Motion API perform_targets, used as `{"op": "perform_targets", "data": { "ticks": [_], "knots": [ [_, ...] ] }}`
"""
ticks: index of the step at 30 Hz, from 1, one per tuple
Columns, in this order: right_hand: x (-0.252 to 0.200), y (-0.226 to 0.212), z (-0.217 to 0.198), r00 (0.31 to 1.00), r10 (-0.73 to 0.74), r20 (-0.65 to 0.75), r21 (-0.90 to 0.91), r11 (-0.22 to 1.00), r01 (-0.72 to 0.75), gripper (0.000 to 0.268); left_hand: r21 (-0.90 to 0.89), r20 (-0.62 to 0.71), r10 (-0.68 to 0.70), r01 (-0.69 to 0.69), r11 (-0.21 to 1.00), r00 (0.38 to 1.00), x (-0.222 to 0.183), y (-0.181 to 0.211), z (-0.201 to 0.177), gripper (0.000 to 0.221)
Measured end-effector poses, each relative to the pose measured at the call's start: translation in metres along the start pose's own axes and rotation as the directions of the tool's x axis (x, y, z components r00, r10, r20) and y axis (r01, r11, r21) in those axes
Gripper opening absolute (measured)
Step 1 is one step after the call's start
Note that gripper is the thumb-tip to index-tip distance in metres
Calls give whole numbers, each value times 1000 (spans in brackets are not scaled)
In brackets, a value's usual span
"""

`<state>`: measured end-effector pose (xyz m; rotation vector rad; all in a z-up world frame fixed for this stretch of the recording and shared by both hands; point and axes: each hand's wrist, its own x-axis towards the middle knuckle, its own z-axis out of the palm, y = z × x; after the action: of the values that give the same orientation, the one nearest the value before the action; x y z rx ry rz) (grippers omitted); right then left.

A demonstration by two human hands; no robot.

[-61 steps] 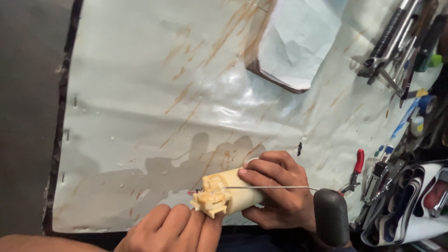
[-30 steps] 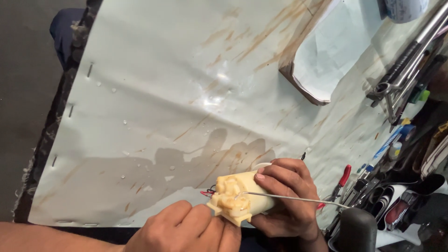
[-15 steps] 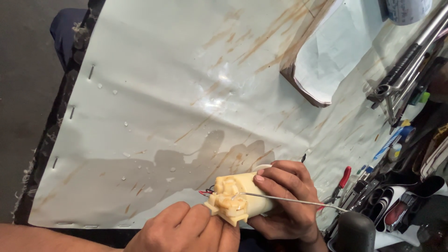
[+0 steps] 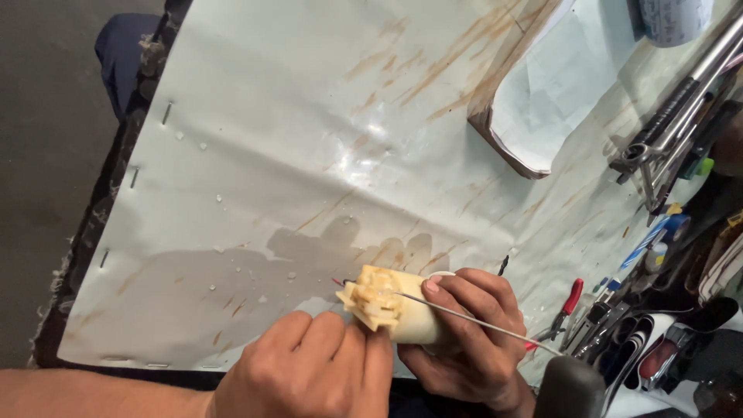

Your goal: Inspect and repair a motorcycle fuel pump assembly on a workbench.

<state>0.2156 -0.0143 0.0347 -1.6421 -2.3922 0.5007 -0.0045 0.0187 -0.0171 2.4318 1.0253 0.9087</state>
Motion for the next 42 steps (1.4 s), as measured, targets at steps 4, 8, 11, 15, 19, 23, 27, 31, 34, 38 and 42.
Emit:
{"op": "perform_targets", "data": {
  "ticks": [4, 8, 11, 15, 19, 23, 27, 31, 34, 38, 42],
  "knots": [
    [-2, -3, 0, 999, 8, -33, -19, 1000, -8, 63, -19, -3, -18, 18, 1000, 1000, 5, 1, -2, 22],
    [-4, -6, -1, 996, 39, -77, -52, 998, -43, 62, -32, -18, -30, 29, 999, 999, 10, 8, -4, 8],
    [-5, -8, -3, 988, 83, -128, -37, 995, -89, 63, -107, -4, -105, 104, 989, 994, 16, 16, -3, 8],
    [-8, -5, -9, 983, 121, -140, 30, 993, -118, 63, -225, -19, -246, 236, 945, 969, 19, 30, 3, 14],
    [-8, -4, -21, 994, 83, -77, 52, 996, -79, 64, -241, -17, -296, 283, 928, 955, 20, 35, 1, 9],
    [-7, -8, -16, 989, 80, -128, 54, 996, -74, 64, -294, -8, -394, 374, 879, 919, 19, 37, -7, 10],
    [-9, -10, -14, 985, 94, -142, 39, 995, -89, 64, -433, -57, -477, 409, 803, 877, 17, 39, -5, 14],
    [-8, -7, -19, 990, 89, -109, 50, 995, -84, 67, -455, -41, -508, 437, 776, 860, 19, 38, -4, 14],
    [-11, -8, -20, 990, 91, -111, 47, 995, -86, 66, -407, -34, -489, 435, 803, 872, 20, 37, -6, 14],
    [-11, -6, -20, 991, 86, -98, 28, 996, -84, 67, -344, 3, -385, 363, 866, 923, 19, 34, -6, 11],
    [-13, -3, -19, 995, 55, -83, 28, 998, -53, 68, -483, 125, -482, 478, 734, 867, 18, 36, -5, 9]
  ]
}}
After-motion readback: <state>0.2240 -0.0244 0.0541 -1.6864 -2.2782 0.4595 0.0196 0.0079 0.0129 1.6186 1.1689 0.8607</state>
